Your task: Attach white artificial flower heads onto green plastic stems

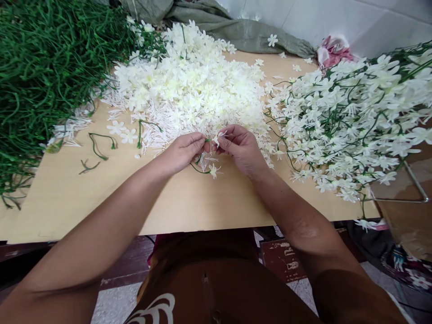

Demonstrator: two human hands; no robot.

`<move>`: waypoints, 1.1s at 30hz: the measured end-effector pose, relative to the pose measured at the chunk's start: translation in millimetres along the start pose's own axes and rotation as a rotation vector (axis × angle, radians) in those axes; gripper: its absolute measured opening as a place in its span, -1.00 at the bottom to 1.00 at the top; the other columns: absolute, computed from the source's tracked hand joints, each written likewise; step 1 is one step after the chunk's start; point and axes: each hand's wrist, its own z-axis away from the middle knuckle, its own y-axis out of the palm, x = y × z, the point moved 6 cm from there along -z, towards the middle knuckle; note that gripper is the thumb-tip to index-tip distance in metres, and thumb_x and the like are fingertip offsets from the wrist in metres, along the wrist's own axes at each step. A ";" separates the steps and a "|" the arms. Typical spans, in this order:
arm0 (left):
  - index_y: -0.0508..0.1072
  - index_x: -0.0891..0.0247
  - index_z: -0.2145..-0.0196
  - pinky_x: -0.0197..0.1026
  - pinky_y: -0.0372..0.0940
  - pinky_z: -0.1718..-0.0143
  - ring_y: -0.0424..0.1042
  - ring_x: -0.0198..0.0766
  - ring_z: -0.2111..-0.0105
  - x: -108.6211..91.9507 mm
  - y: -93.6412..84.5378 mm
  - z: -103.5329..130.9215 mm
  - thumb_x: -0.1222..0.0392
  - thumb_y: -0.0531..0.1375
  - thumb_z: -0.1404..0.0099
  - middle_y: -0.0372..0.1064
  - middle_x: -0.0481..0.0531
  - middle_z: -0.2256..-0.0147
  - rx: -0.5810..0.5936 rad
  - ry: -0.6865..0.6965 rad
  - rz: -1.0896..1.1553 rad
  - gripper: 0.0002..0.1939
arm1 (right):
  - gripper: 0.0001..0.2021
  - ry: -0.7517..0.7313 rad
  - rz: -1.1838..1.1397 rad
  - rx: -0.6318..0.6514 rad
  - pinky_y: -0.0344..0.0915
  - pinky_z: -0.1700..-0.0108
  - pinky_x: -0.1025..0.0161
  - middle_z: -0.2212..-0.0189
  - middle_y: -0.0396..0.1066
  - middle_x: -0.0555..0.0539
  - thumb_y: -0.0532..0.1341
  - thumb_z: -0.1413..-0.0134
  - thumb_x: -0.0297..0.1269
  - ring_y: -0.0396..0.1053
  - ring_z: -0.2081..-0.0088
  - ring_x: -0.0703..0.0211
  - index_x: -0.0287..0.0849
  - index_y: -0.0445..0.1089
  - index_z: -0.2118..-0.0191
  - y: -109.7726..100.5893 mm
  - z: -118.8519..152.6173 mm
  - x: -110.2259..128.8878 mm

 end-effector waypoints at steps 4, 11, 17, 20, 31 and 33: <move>0.31 0.28 0.49 -0.29 -0.12 0.58 -0.02 -0.45 0.62 -3.9 3.0 0.5 -0.07 0.20 -0.19 0.09 -0.13 0.59 0.048 0.021 0.017 -0.66 | -0.57 -0.006 0.033 -0.009 0.43 0.38 0.35 0.54 0.41 0.12 0.46 0.25 0.03 0.40 0.50 0.38 -0.13 0.29 0.45 0.8 0.5 -1.1; 0.33 0.29 0.50 -0.30 -0.09 0.58 0.02 -0.43 0.59 -2.4 3.4 2.9 -0.10 0.20 -0.19 0.16 -0.08 0.56 0.050 0.035 0.006 -0.62 | -0.58 -0.062 0.099 -0.013 0.41 0.34 0.33 0.41 0.38 0.08 0.47 0.25 0.01 0.33 0.44 0.40 -0.14 0.30 0.47 1.7 2.6 1.0; 0.31 0.28 0.52 -0.32 -0.08 0.58 0.03 -0.42 0.59 0.8 1.8 1.0 -0.11 0.20 -0.18 0.09 -0.09 0.59 0.015 0.025 -0.001 -0.62 | -0.61 -0.074 0.139 -0.008 0.41 0.37 0.32 0.51 0.37 0.10 0.44 0.17 0.01 0.35 0.48 0.37 -0.14 0.33 0.42 3.5 3.9 1.3; 0.31 0.28 0.52 -0.32 -0.10 0.58 0.00 -0.44 0.61 0.0 2.4 0.2 -0.12 0.20 -0.18 0.08 -0.11 0.60 0.018 0.029 0.026 -0.61 | -0.59 -0.067 0.093 -0.024 0.41 0.38 0.34 0.55 0.37 0.14 0.45 0.21 0.04 0.36 0.51 0.39 -0.12 0.33 0.38 3.9 3.5 0.7; 0.33 0.26 0.37 -0.33 0.12 0.50 0.21 -0.40 0.52 -12.0 1.7 3.4 0.02 0.34 -0.05 0.25 -0.12 0.53 -0.142 0.084 0.033 -0.66 | -0.55 -0.045 0.066 -0.062 0.41 0.33 0.33 0.49 0.37 0.12 0.49 0.32 0.03 0.34 0.46 0.38 -0.11 0.32 0.43 0.2 2.6 0.2; 0.34 0.26 0.38 -0.33 0.13 0.50 0.23 -0.40 0.51 -11.7 1.1 2.8 0.03 0.33 -0.05 0.24 -0.12 0.53 -0.154 0.090 0.017 -0.68 | -0.56 -0.043 0.073 -0.045 0.40 0.35 0.34 0.49 0.35 0.11 0.49 0.30 0.03 0.32 0.47 0.39 -0.12 0.31 0.44 1.4 2.6 -0.4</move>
